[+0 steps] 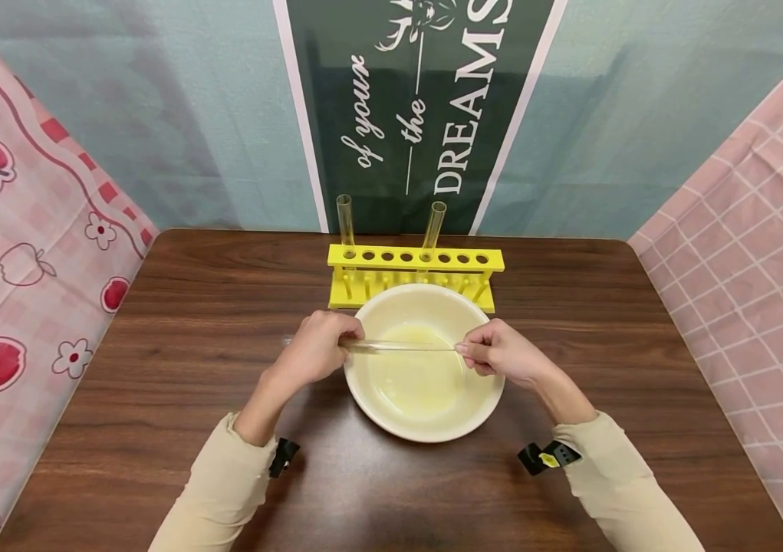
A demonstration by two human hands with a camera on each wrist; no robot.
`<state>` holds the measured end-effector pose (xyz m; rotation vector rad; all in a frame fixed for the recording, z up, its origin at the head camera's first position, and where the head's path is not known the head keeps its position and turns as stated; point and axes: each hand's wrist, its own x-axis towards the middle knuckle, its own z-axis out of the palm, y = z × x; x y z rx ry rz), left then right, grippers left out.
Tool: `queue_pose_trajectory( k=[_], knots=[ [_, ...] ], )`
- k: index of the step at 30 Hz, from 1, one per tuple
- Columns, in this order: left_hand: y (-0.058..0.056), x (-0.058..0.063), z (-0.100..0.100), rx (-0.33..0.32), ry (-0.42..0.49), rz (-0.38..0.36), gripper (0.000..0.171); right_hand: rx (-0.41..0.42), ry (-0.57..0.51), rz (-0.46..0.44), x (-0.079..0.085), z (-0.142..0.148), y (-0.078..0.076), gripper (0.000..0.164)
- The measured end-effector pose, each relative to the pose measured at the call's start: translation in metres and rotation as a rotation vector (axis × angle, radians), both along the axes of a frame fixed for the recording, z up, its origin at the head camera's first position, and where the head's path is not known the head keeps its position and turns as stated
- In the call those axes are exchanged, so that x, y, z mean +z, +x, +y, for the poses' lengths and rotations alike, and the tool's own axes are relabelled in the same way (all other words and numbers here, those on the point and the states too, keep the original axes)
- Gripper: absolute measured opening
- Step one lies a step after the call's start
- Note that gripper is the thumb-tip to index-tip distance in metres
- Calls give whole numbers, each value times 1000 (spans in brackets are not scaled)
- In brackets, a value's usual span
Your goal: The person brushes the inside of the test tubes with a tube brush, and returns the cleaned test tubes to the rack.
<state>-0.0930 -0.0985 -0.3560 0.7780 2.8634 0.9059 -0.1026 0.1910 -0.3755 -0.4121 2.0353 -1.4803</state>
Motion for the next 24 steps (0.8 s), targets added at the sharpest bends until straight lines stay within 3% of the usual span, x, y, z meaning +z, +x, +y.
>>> queue_pose_trajectory(
  k=[9,18,20,24],
  knots=[
    [0,4,4,-19,-11,-8,24,22,85,89,-2,-11,1,32],
    [-3,4,4,-42,2,19,27,97,215,391,2,-11,2,23],
    [-4,4,3,-48,13,-8,24,107,241,480,2,-11,2,22],
    [-8,3,0,-50,37,-131,21,144,243,715,2,-9,2,21]
  ],
)
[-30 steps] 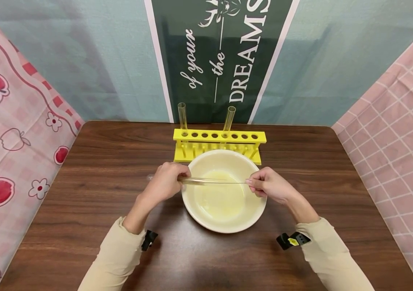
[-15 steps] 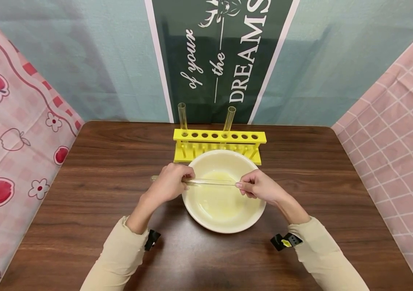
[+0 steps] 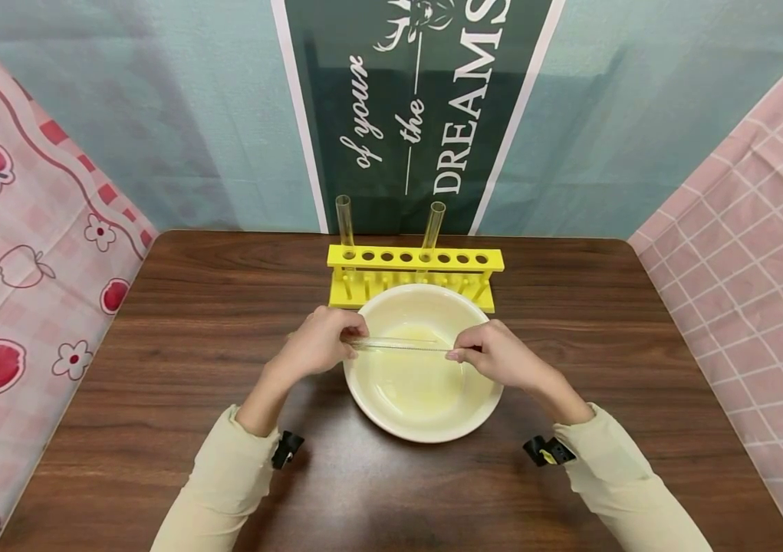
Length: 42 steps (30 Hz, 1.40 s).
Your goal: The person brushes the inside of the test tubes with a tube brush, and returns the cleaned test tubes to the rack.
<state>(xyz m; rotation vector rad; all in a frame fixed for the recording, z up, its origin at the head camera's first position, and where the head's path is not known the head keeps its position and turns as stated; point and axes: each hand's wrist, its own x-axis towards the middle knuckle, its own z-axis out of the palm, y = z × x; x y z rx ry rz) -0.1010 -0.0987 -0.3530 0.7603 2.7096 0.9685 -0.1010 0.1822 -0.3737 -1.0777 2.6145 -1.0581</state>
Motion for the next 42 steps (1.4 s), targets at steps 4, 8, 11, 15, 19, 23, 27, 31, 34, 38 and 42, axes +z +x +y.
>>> queue_pose_trajectory(
  k=[4,8,11,15,19,23,27,31,34,38,42],
  knots=[
    [-4,0,-2,14,18,-100,21,78,-25,223,-2,0,-1,24],
    [-6,2,-3,15,28,-142,21,109,-21,368,-5,-1,-1,29],
    [-7,2,-4,15,33,-156,21,102,15,437,-6,-2,-1,30],
    [-8,1,-6,16,38,-163,22,88,72,543,-8,-5,0,29],
    [-8,0,-9,18,31,-177,22,84,99,664,-12,-5,1,27],
    [-9,-3,-10,22,32,-202,22,84,110,720,-15,-5,1,25],
    [-9,-2,-11,14,38,-216,21,81,118,728,-16,-4,1,24],
    [-8,-2,-12,13,42,-223,21,78,128,732,-16,-4,1,24],
    [-9,-3,-12,18,48,-238,21,75,131,744,-18,-3,0,25],
    [-10,-4,-13,23,47,-264,20,69,133,757,-19,-2,-1,22],
    [-10,-3,-14,27,52,-279,20,70,137,768,-20,0,-1,18]
  ],
)
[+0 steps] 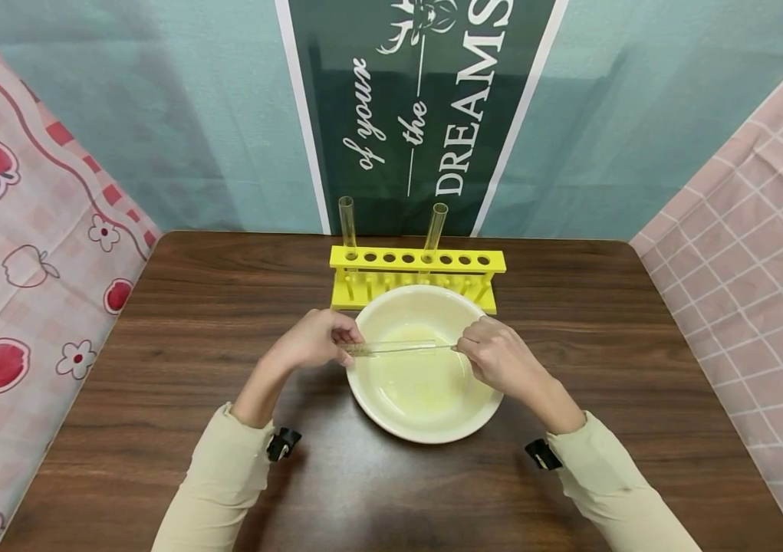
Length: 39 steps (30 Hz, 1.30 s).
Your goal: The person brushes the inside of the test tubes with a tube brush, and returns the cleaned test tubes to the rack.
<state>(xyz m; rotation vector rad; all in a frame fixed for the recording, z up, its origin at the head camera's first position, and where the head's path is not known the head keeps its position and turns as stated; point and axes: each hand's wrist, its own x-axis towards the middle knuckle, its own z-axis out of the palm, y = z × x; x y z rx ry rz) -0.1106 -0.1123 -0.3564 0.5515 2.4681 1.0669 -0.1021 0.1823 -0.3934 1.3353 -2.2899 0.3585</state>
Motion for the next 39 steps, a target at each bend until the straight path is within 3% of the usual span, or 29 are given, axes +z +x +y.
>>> queue_pose_trajectory(
  k=[13,26,29,32,39],
  knots=[
    [0,3,-2,5,10,-12,18,-14,-40,86,1,4,-2,21],
    [1,1,-8,15,10,-26,19,-34,-43,96,-1,9,0,15],
    [1,-1,-10,7,15,-20,19,-30,-40,21,1,11,0,19],
    [2,-2,-16,6,-7,26,19,-35,-42,-112,3,18,-1,24],
    [7,-7,-33,63,-80,92,21,-46,-101,-583,8,42,-5,24]
  ],
)
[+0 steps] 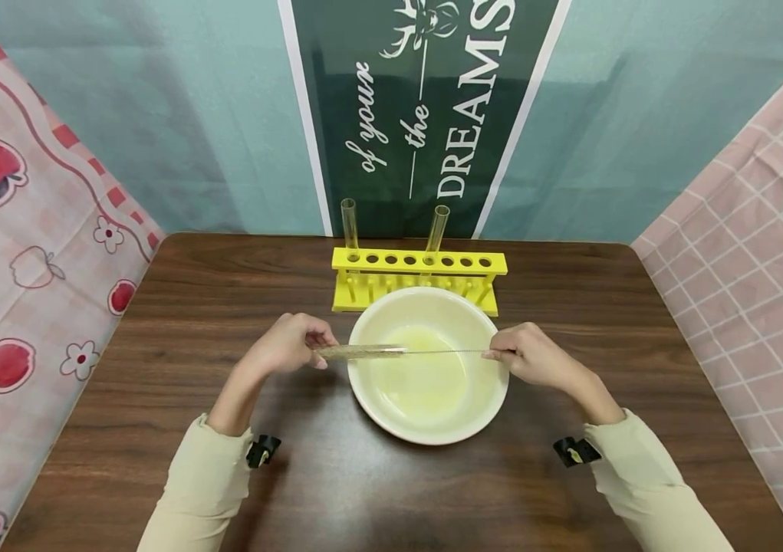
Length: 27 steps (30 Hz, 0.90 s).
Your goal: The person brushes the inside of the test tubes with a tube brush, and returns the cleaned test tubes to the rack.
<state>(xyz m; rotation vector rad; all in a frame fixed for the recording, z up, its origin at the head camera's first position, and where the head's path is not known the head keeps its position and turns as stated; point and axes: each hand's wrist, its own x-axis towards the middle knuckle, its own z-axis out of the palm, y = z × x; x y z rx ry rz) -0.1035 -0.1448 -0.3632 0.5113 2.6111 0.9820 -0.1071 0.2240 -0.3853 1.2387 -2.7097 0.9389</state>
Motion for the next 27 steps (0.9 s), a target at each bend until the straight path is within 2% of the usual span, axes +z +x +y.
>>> queue_pose_trajectory(
  k=[3,9,15,21,27],
  knots=[
    [0,-2,-1,-4,3,19,21,-11,-41,-185,2,3,-3,24],
    [1,-3,0,6,-2,62,22,-83,-152,-525,5,5,-5,29],
    [3,-2,4,23,-13,109,23,-148,-278,-824,6,5,-6,32],
    [5,-3,7,44,-15,129,24,-166,-464,-1055,2,5,-7,32],
    [6,-5,7,48,-2,147,24,-136,-586,-1173,0,6,-7,36]
  ],
)
